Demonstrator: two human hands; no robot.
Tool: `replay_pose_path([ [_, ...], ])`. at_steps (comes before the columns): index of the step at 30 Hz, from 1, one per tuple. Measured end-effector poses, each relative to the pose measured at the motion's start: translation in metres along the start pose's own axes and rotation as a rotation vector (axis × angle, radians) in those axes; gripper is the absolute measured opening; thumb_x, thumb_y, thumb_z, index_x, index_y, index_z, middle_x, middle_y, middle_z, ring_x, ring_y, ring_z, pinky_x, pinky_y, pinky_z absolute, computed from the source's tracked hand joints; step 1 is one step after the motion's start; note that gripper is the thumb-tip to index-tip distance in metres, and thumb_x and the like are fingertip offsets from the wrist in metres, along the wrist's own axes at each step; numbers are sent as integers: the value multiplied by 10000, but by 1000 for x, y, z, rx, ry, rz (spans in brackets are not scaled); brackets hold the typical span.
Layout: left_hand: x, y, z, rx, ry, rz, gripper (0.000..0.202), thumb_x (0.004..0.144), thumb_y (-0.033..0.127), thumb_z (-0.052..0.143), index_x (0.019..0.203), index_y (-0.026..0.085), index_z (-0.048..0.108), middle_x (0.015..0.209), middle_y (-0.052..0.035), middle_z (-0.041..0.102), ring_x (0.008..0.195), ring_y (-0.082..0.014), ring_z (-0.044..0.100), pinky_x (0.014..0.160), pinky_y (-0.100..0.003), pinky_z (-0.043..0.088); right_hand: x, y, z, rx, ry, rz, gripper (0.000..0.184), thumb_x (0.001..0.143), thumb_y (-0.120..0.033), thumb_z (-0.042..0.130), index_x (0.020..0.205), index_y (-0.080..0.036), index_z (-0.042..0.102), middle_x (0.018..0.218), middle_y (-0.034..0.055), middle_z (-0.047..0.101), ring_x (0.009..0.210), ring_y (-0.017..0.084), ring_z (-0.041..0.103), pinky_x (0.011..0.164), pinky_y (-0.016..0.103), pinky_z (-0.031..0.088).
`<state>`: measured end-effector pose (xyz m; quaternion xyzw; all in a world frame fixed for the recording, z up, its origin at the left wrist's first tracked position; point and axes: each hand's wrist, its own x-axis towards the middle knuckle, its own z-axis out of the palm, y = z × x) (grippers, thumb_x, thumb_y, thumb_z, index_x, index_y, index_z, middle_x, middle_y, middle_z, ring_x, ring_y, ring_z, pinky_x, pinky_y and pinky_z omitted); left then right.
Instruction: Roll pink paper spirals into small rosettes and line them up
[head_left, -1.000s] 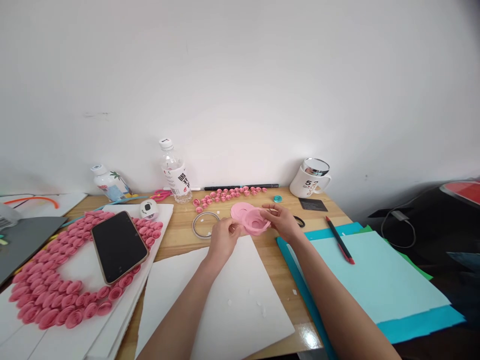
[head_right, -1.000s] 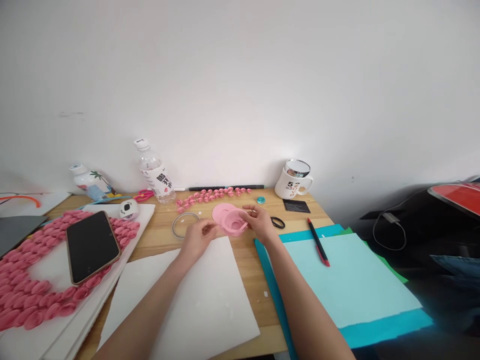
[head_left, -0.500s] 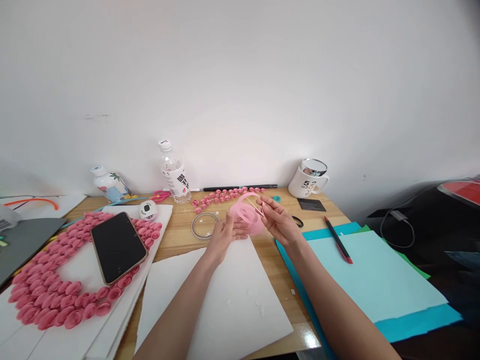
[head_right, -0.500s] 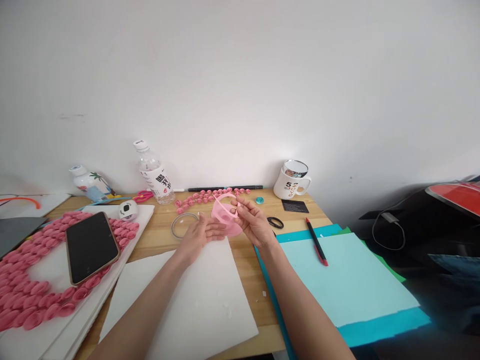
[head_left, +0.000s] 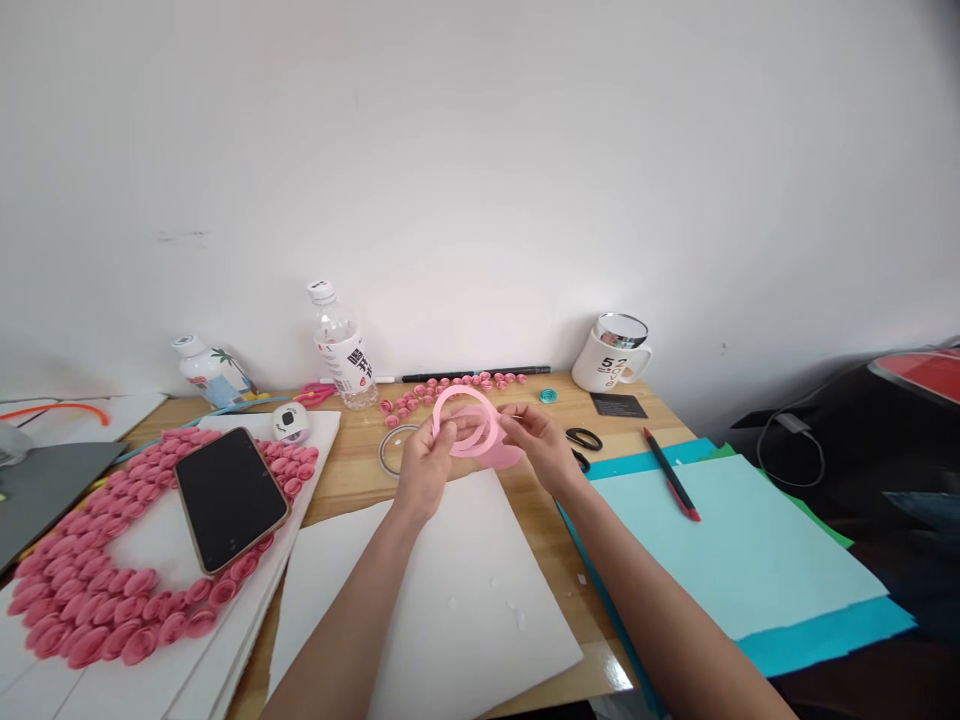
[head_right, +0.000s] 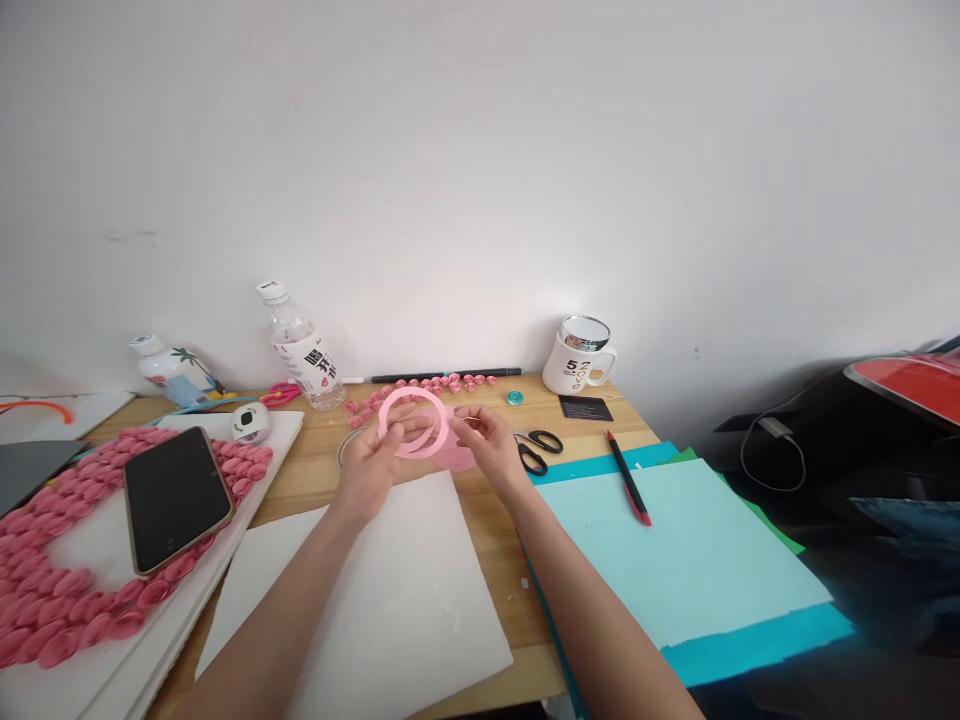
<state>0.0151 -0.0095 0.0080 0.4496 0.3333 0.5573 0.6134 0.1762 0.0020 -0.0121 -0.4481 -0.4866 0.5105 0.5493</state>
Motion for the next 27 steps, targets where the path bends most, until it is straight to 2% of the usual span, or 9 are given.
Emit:
replay_pose_path([
  [3,-1,5,-3,-108,-108,-40,401,756,366,600,1074,125,566,971,-126,670,957,-252,603,820,-387,469,5,5,-5,93,11,189,439,725,-595,515,891,-193,578,917,92,647,818,198,611,676,315,494],
  [8,-3,7,-5,66,-227,-230,424,758,394,578,1078,118,560,862,-128,680,628,-186,636,470,-267,494,5,4,-10,309,-371,326,710,744,-722,269,1095,-157,517,948,158,661,843,252,638,684,388,503],
  [10,-3,5,-6,223,-204,-234,382,734,400,590,970,101,610,790,-107,679,464,-127,570,350,-215,420,3,3,-9,308,-409,333,674,742,-689,363,1114,-148,512,954,152,664,829,239,643,693,384,501],
  [12,-1,4,-7,358,-165,-219,317,695,388,621,829,101,642,708,-70,666,390,-83,499,298,-182,348,1,3,-8,246,-390,336,569,703,-563,572,1103,-160,528,943,127,671,790,210,647,695,352,496],
  [16,1,3,-10,436,-5,-185,344,557,300,731,848,134,654,708,-40,672,521,-123,573,363,-176,381,0,8,-5,127,-304,291,507,559,-277,769,1020,-172,586,854,64,684,714,162,634,678,295,481],
  [19,4,2,-11,389,161,-156,473,476,262,777,914,137,651,817,-71,695,699,-179,630,552,-240,488,2,12,-4,137,-219,268,466,545,-264,768,972,-170,608,792,41,679,668,147,620,619,269,470],
  [21,4,0,-12,345,197,-160,463,469,281,783,889,129,663,825,-84,699,727,-188,633,631,-270,496,3,13,-4,158,-183,259,445,547,-270,762,953,-171,611,787,37,676,654,145,616,592,261,462],
  [24,5,-3,-13,290,234,-167,399,488,323,772,816,115,681,775,-86,699,681,-178,622,615,-273,486,3,11,-5,179,-198,244,435,556,-260,754,955,-179,604,817,38,675,683,152,618,609,266,466],
  [27,6,-4,-15,244,319,-150,335,494,320,766,742,109,686,721,-70,687,618,-149,592,570,-253,468,0,6,-4,125,-308,248,461,561,-238,751,991,-177,597,870,52,672,769,165,619,665,271,474],
])
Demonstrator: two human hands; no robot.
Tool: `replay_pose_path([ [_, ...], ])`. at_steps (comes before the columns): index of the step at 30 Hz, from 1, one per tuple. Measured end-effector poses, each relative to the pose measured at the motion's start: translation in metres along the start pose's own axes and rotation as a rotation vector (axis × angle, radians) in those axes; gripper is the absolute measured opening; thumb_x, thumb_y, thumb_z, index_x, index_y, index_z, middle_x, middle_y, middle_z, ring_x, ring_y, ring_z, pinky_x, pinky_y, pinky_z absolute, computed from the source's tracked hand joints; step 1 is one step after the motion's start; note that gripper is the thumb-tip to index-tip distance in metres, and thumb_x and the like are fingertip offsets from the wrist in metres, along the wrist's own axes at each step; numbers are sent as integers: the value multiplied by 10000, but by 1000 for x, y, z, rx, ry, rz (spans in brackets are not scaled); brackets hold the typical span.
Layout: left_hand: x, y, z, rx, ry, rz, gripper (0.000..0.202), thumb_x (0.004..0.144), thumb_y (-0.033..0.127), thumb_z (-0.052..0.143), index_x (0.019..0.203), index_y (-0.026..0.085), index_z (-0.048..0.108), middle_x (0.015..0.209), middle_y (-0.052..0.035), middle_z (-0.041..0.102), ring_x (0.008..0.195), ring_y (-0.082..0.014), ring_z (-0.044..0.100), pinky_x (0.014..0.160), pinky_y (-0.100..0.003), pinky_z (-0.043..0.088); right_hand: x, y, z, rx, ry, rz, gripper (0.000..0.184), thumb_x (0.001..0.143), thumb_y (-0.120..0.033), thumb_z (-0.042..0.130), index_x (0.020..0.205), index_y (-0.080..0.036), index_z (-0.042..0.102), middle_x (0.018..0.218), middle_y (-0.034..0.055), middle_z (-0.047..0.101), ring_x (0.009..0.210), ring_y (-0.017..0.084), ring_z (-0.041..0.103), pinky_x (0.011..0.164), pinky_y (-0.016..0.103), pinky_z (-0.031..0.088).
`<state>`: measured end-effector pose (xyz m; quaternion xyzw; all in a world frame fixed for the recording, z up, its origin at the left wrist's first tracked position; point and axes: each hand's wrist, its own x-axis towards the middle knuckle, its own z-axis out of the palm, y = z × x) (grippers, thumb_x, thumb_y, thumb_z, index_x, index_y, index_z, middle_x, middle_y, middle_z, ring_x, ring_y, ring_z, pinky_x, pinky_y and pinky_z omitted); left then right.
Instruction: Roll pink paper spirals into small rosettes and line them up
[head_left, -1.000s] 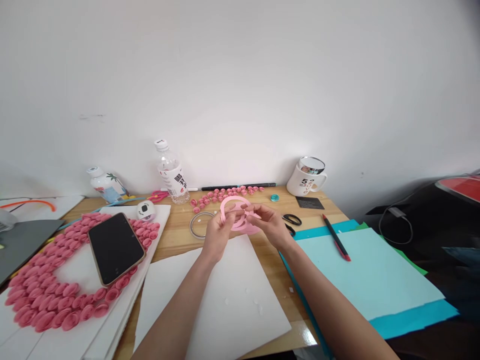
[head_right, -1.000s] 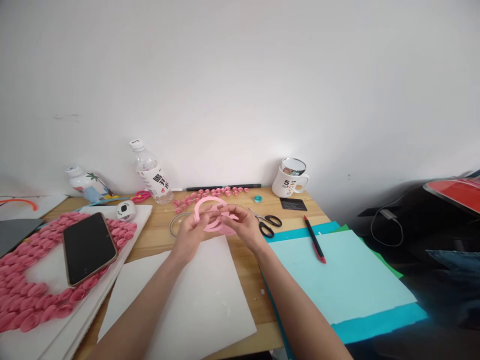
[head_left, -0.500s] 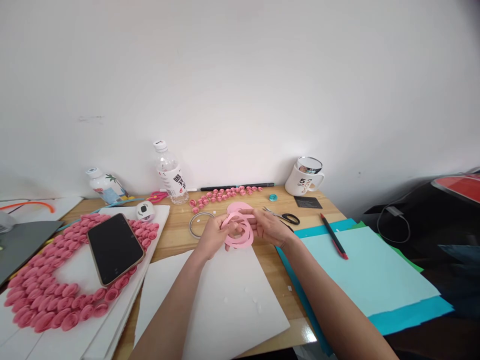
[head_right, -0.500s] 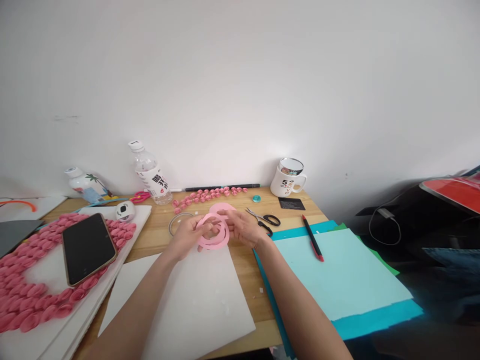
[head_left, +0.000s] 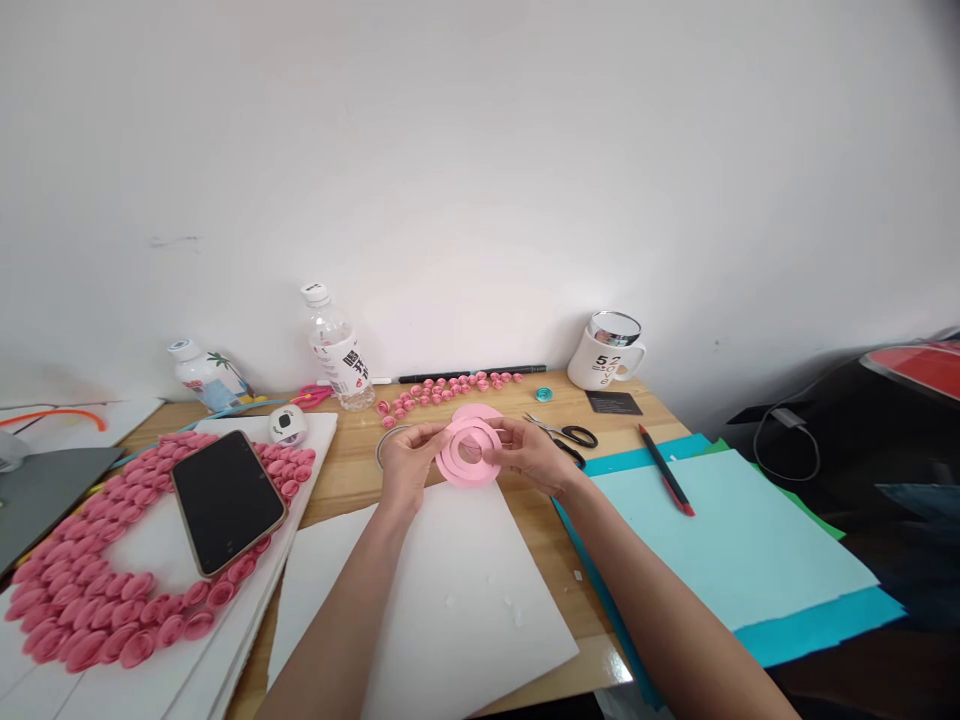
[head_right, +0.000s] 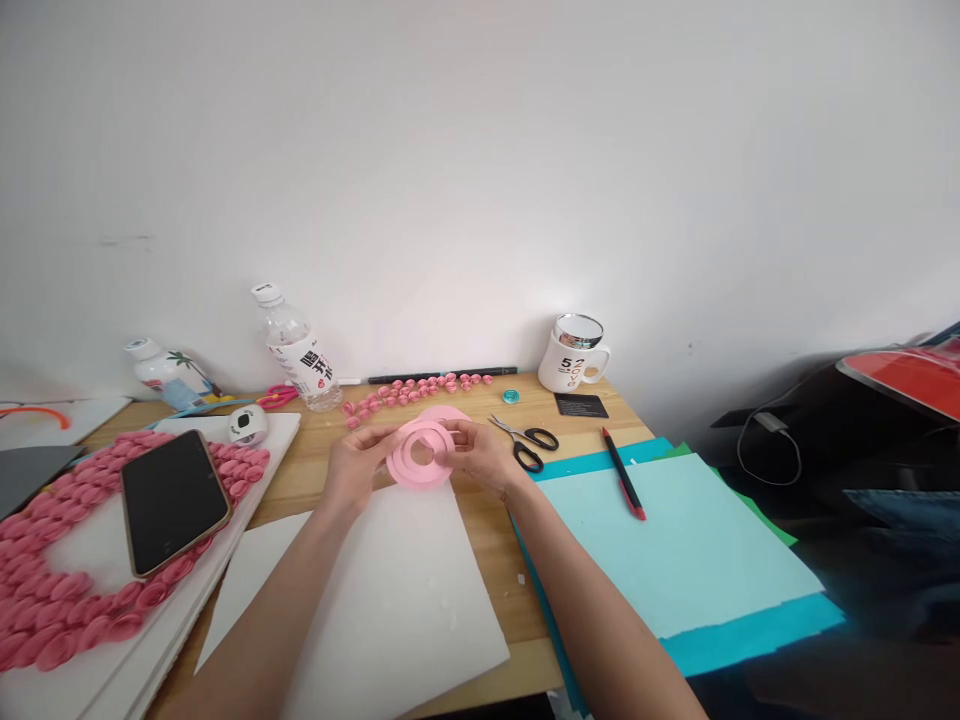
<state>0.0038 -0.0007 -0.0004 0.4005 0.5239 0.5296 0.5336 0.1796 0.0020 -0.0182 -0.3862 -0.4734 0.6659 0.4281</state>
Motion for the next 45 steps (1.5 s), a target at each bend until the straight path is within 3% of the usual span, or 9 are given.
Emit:
replay_pose_path([
  [4,0,2,-1,16,0,0,295,500,330,761,696,125,680,627,-34,652,530,-114,540,504,-225,434,-6,-3,4,-130,-148,56,487,566,-275,756,1017,-172,601,864,50,671,767,171,616,638,267,482],
  [7,-1,3,0,55,-79,15,278,528,347,749,682,131,666,611,-24,633,512,-100,520,481,-207,412,-6,-2,5,-255,-202,70,346,618,-386,708,866,-150,660,739,34,670,676,170,614,585,269,485],
  [9,-3,4,1,71,-133,21,268,563,358,730,682,131,653,612,-13,621,478,-74,481,452,-189,383,-5,0,5,-336,-180,60,327,673,-464,634,711,-142,680,642,31,656,594,163,602,550,274,482],
  [12,-4,4,1,84,-199,-7,271,601,375,704,697,131,636,597,6,597,426,-45,416,406,-170,334,-1,2,6,-384,14,-51,360,704,-486,592,590,-155,673,574,28,642,540,149,586,544,272,480],
  [15,-5,7,1,98,-219,-41,267,601,380,700,696,140,630,608,16,589,429,-40,412,405,-164,332,2,3,5,-209,143,-166,266,690,-435,637,706,-174,692,672,29,676,626,145,615,658,291,500],
  [18,-6,9,1,130,-199,-41,260,597,378,698,687,143,630,620,12,600,424,-41,407,405,-170,340,2,4,3,36,75,-121,246,676,-386,673,814,-183,688,764,39,696,706,146,641,742,318,503],
  [21,-6,9,2,147,-183,-13,254,585,363,704,675,138,627,603,-1,607,433,-55,436,416,-179,362,1,5,2,131,34,-83,240,667,-341,695,847,-182,688,766,42,704,717,148,653,760,322,506],
  [33,-7,7,4,96,-195,11,222,627,333,675,673,135,588,548,6,571,425,-56,436,407,-174,374,-4,1,4,122,-53,-98,226,667,-274,703,882,-203,692,831,38,715,791,171,666,857,353,485],
  [45,-7,5,3,110,-250,38,234,613,342,697,653,132,602,515,23,539,379,-36,376,417,-199,401,-3,1,7,64,-21,-103,234,623,-275,735,838,-190,698,822,53,715,800,191,668,842,363,492],
])
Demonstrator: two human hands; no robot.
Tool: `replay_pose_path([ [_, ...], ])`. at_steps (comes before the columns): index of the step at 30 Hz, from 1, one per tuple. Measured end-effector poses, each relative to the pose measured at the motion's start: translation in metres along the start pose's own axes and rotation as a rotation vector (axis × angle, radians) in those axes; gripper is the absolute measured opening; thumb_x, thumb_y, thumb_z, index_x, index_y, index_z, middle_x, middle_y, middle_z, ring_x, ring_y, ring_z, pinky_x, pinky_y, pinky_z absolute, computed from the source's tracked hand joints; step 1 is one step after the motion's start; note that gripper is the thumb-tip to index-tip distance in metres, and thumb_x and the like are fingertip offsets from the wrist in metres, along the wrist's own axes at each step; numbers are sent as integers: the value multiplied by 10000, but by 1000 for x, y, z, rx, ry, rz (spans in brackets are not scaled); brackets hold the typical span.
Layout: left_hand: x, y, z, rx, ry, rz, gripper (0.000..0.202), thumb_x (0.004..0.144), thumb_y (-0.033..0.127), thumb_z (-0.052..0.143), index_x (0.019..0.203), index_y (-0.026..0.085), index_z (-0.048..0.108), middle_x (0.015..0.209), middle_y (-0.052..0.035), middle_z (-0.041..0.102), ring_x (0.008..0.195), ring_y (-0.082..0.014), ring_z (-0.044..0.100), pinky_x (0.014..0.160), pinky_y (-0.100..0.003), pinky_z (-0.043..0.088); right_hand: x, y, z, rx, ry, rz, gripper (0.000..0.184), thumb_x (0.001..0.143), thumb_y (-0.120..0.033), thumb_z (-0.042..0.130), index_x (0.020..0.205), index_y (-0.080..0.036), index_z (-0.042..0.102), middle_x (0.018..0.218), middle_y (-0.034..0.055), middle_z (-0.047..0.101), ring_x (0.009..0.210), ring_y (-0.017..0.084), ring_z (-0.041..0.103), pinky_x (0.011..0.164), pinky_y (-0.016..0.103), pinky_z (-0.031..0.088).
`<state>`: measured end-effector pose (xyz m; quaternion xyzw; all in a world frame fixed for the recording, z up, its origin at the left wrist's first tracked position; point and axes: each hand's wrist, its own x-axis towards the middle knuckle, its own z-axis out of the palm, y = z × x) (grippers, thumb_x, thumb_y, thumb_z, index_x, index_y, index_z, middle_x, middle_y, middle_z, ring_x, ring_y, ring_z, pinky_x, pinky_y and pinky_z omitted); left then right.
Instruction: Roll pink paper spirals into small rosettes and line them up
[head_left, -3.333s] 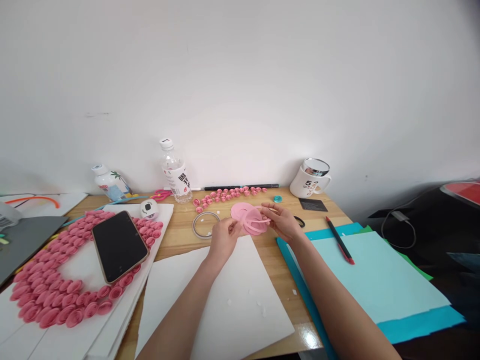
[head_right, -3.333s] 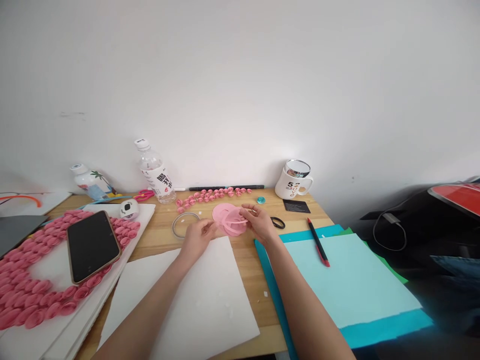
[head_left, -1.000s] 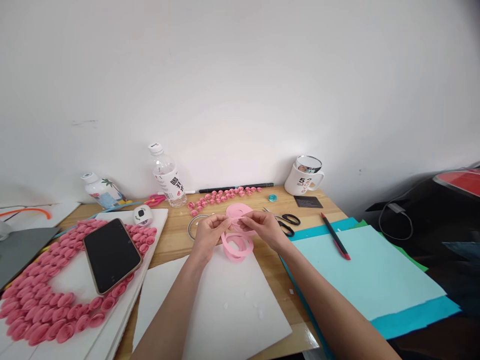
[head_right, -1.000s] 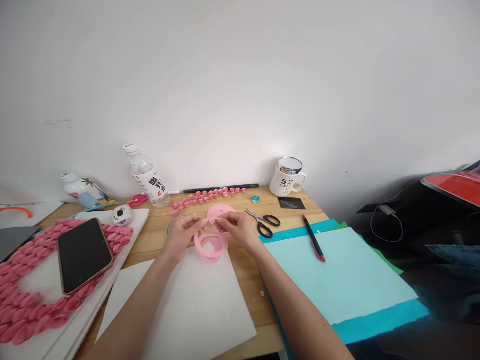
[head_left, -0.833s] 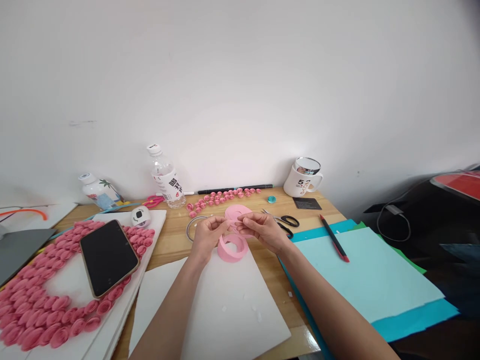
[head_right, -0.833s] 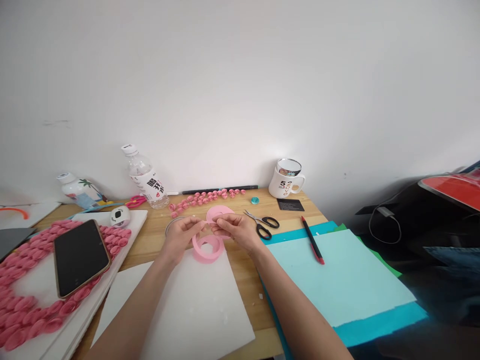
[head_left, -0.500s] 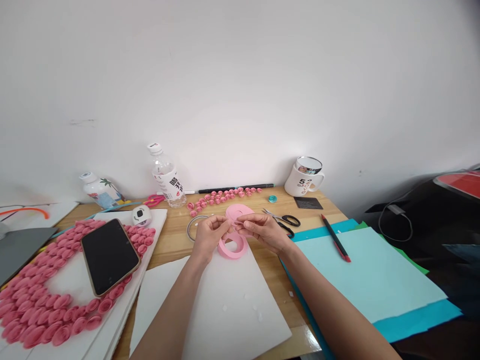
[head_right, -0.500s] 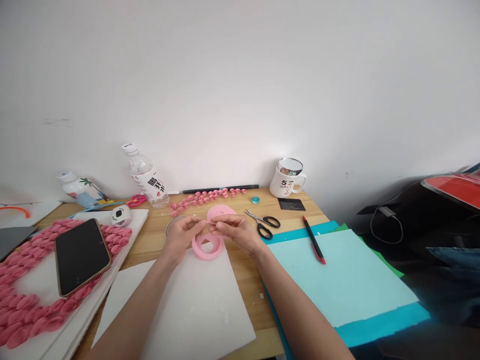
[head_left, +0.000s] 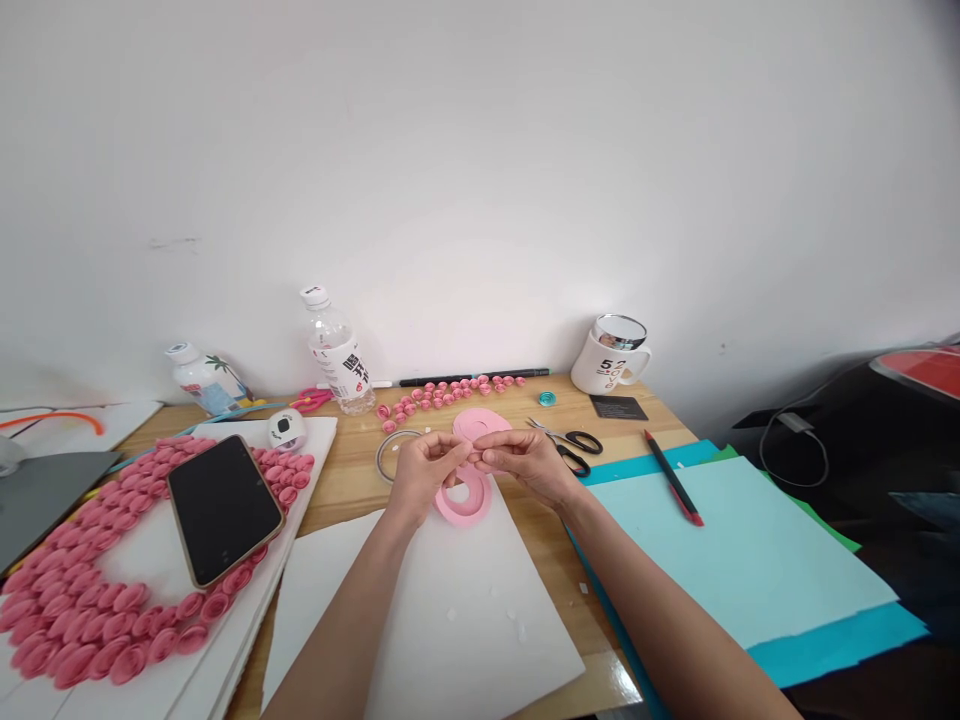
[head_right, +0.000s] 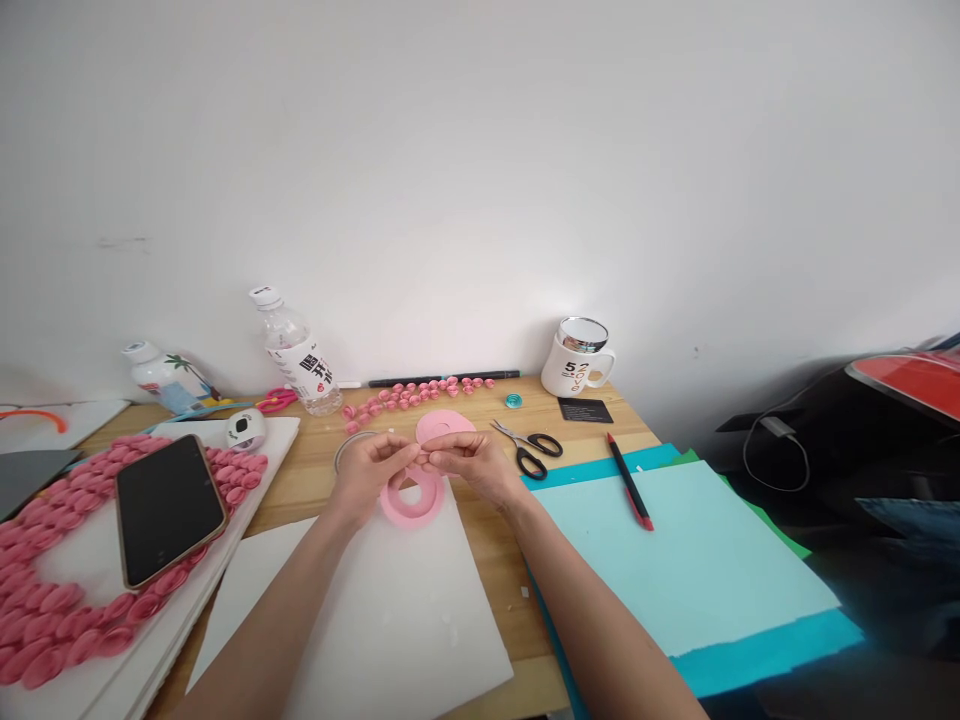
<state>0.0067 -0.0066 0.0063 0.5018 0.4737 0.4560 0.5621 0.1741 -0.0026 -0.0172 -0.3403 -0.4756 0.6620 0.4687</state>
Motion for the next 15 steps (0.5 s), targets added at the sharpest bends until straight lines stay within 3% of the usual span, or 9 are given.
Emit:
replay_pose_path([
  [5,0,0,0,-21,50,-4,256,602,361,703,637,134,589,444,46,483,356,-43,372,393,-196,388,1,1,-1,90,-27,19,283,669,-315,698,928,-203,675,843,53,712,788,183,671,850,373,489],
  [15,0,-2,2,-16,34,14,236,606,343,707,651,139,597,454,31,533,380,-63,442,423,-202,396,1,2,2,23,29,-31,218,600,-255,748,807,-202,706,829,36,709,813,189,650,847,371,487],
])
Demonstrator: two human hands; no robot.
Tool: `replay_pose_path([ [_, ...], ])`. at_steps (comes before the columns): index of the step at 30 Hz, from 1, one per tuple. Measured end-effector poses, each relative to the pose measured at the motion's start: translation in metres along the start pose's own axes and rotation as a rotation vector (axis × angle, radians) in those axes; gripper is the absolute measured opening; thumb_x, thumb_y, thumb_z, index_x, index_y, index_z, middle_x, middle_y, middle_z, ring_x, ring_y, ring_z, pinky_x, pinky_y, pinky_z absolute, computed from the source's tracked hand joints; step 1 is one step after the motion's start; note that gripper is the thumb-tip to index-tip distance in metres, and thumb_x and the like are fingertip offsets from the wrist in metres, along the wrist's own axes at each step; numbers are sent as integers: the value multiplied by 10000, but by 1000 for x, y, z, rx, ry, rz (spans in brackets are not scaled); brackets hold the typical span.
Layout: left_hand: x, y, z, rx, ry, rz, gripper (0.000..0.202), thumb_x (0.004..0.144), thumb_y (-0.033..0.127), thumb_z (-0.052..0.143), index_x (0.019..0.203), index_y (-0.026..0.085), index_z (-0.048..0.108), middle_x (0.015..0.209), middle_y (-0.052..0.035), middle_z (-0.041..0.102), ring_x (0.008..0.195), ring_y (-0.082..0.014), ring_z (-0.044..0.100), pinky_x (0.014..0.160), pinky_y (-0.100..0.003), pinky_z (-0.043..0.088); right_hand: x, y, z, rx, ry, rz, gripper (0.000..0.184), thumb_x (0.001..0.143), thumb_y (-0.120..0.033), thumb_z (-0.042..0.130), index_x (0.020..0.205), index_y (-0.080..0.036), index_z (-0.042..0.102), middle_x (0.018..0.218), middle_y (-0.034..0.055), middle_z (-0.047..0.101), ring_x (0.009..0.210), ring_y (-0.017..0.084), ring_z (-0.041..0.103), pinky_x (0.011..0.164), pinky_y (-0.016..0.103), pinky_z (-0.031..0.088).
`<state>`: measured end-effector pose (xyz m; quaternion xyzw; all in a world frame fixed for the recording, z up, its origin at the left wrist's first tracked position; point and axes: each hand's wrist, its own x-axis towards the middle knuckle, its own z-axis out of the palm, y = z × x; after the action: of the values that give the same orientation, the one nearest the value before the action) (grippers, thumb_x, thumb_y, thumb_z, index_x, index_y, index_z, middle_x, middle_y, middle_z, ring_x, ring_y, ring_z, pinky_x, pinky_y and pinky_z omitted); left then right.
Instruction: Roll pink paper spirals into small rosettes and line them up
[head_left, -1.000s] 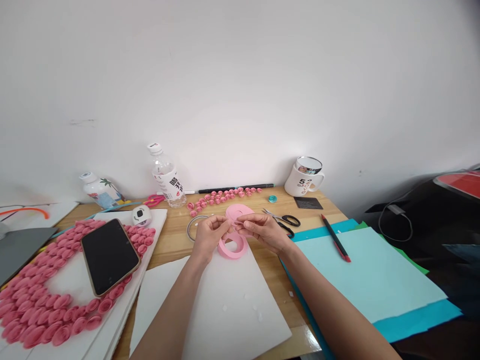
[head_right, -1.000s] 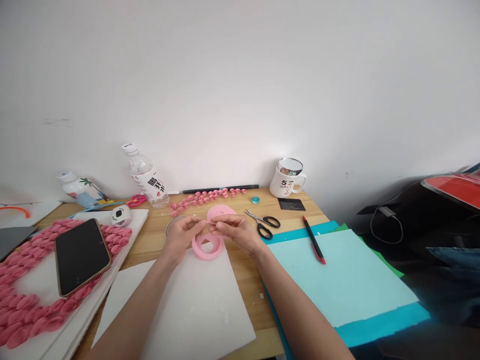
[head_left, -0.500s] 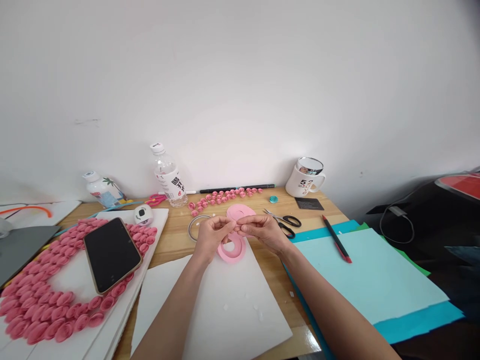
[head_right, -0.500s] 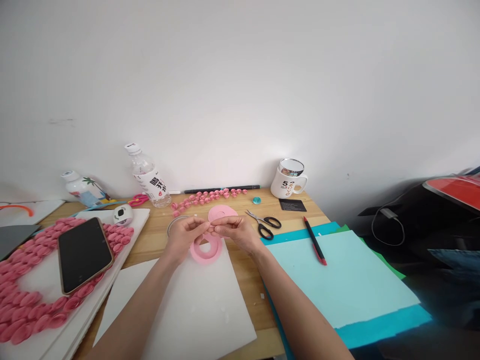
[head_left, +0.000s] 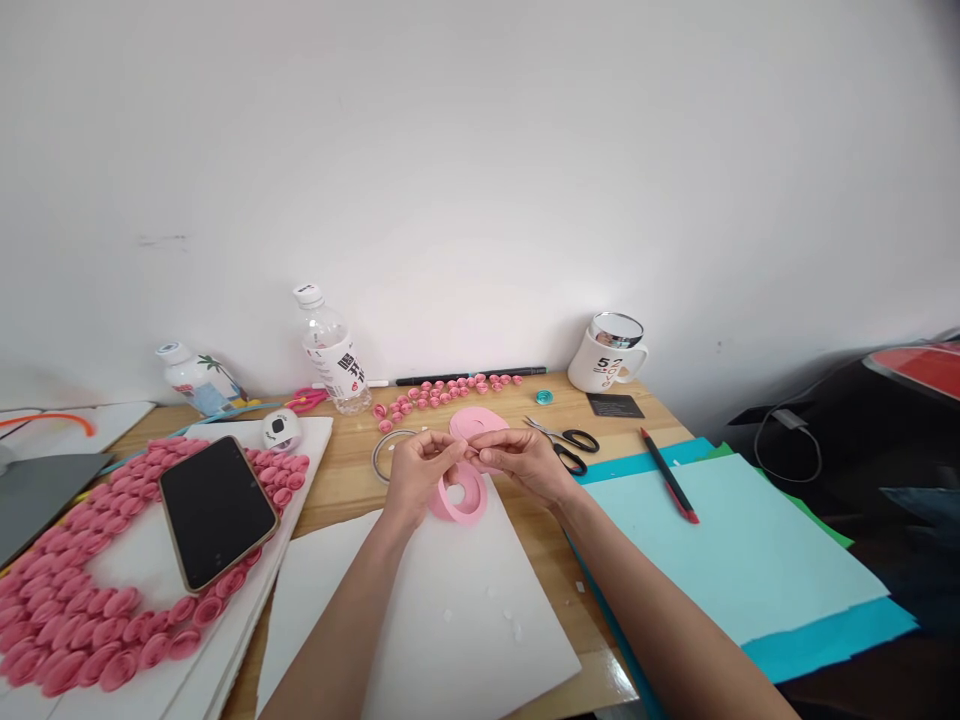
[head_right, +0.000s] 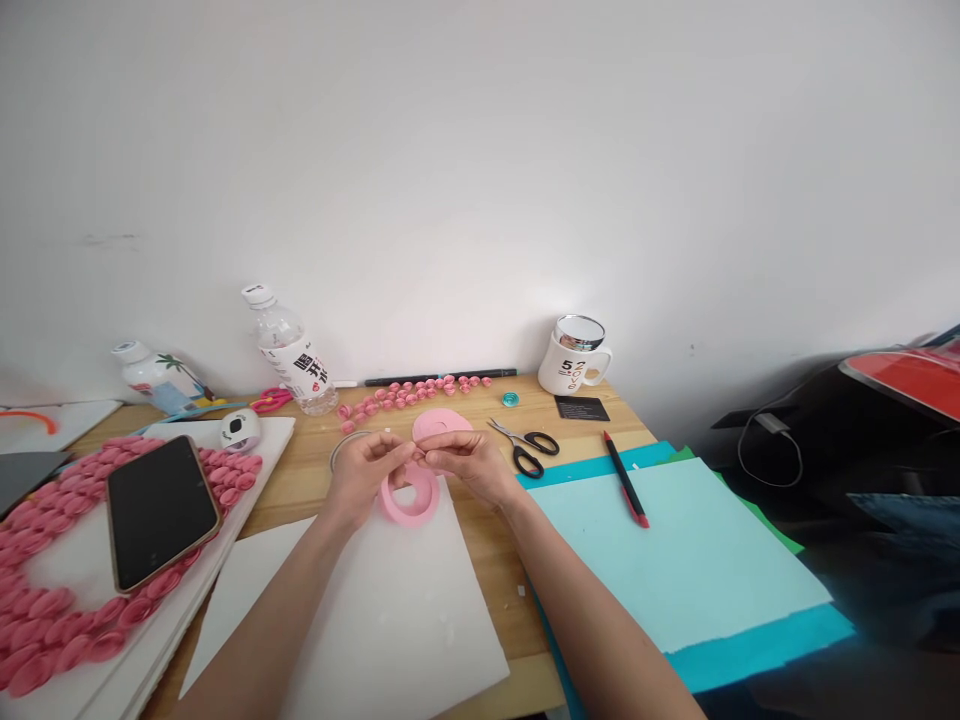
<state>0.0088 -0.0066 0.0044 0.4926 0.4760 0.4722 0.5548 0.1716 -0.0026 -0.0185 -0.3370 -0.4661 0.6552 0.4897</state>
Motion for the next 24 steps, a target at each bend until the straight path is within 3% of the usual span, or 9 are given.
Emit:
replay_pose_path([
  [9,-3,6,3,2,-22,-8,226,601,326,713,616,141,584,440,31,532,376,-69,446,414,-204,376,1,1,-1,-19,17,-8,193,589,-238,750,772,-195,704,858,39,701,805,177,635,811,341,484],
  [16,-3,5,2,16,-47,-4,228,614,339,701,618,143,585,432,30,534,378,-74,454,413,-201,353,2,3,-2,-18,36,1,197,573,-219,762,757,-184,700,700,18,700,650,132,635,698,287,503],
  [24,-1,1,1,20,-49,2,213,631,315,695,617,136,581,434,26,538,383,-75,463,414,-197,351,2,2,-3,11,40,19,210,571,-224,763,761,-169,693,725,37,710,661,145,658,666,265,530],
])
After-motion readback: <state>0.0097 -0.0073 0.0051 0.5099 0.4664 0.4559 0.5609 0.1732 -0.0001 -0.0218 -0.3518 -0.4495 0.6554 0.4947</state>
